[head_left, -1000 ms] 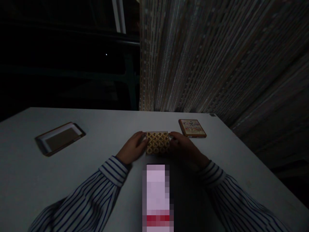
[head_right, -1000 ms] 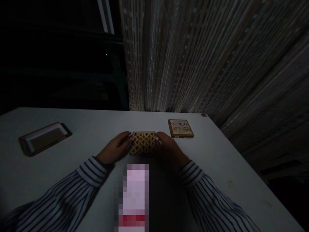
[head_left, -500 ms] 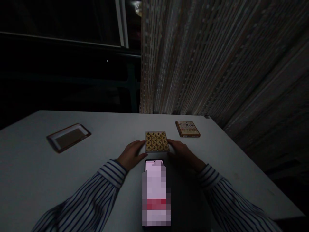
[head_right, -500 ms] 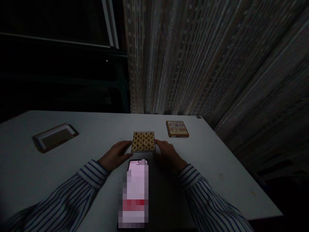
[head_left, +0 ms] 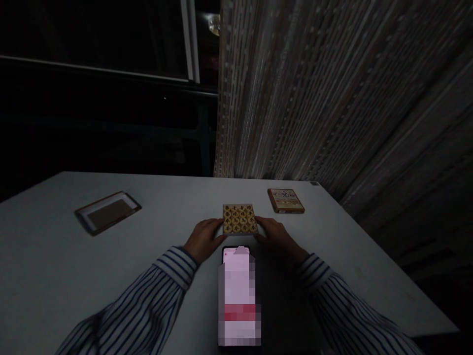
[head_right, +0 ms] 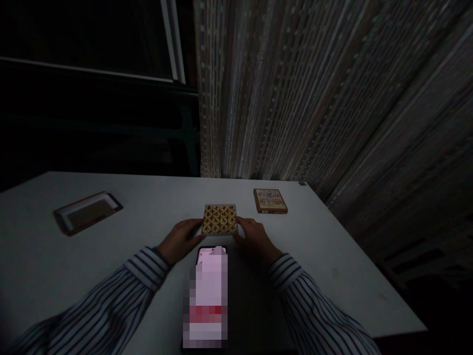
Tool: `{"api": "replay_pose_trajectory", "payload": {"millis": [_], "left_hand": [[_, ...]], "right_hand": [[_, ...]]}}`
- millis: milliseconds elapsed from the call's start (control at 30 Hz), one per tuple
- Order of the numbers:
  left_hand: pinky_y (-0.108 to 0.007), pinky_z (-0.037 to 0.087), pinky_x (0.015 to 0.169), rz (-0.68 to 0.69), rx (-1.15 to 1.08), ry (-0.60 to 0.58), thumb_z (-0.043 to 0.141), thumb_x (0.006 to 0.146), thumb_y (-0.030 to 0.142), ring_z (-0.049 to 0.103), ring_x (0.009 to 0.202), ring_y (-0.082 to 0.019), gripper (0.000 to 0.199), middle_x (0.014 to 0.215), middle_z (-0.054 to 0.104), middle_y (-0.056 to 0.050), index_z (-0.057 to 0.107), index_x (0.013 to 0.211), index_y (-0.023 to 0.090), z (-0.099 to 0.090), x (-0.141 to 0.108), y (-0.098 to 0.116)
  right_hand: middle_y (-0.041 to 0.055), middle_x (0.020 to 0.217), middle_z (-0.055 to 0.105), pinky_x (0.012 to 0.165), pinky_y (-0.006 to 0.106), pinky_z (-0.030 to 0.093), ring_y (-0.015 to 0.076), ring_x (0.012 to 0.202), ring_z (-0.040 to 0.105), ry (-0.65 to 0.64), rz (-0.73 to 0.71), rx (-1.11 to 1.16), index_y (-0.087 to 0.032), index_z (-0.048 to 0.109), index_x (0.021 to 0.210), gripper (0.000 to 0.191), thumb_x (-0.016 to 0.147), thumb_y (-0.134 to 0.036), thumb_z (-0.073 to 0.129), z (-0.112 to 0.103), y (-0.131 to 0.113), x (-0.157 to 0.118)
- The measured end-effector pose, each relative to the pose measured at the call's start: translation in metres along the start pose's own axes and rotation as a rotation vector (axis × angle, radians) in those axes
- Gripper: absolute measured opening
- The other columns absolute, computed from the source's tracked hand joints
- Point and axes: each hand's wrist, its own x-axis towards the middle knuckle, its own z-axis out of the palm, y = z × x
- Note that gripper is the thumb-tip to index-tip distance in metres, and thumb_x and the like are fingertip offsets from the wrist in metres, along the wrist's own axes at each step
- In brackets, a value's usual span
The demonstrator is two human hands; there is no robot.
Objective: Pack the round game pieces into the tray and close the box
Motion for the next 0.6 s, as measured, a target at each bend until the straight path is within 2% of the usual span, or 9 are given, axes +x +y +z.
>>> {"api": "replay_pose_trajectory", "payload": {"millis": [600], "left_hand": [[-0.041, 0.042, 0.093, -0.055, -0.053, 0.057, 0.05, 0.078, 0.03, 0.055, 0.106, -0.023, 0.043, 0.114, 0.06, -0.011, 0.051, 0.12, 0.016, -0.005, -0.001, -0.021]], "right_hand": [[0.0141, 0.124, 0.053, 0.092, 0.038, 0.035, 0.0234, 0.113, 0.047, 0.0, -0.012, -0.034, -0.012, 0.039, 0.13, 0.054, 0.08, -0.031, 0.05, 0.006, -0.023, 0.021]]}}
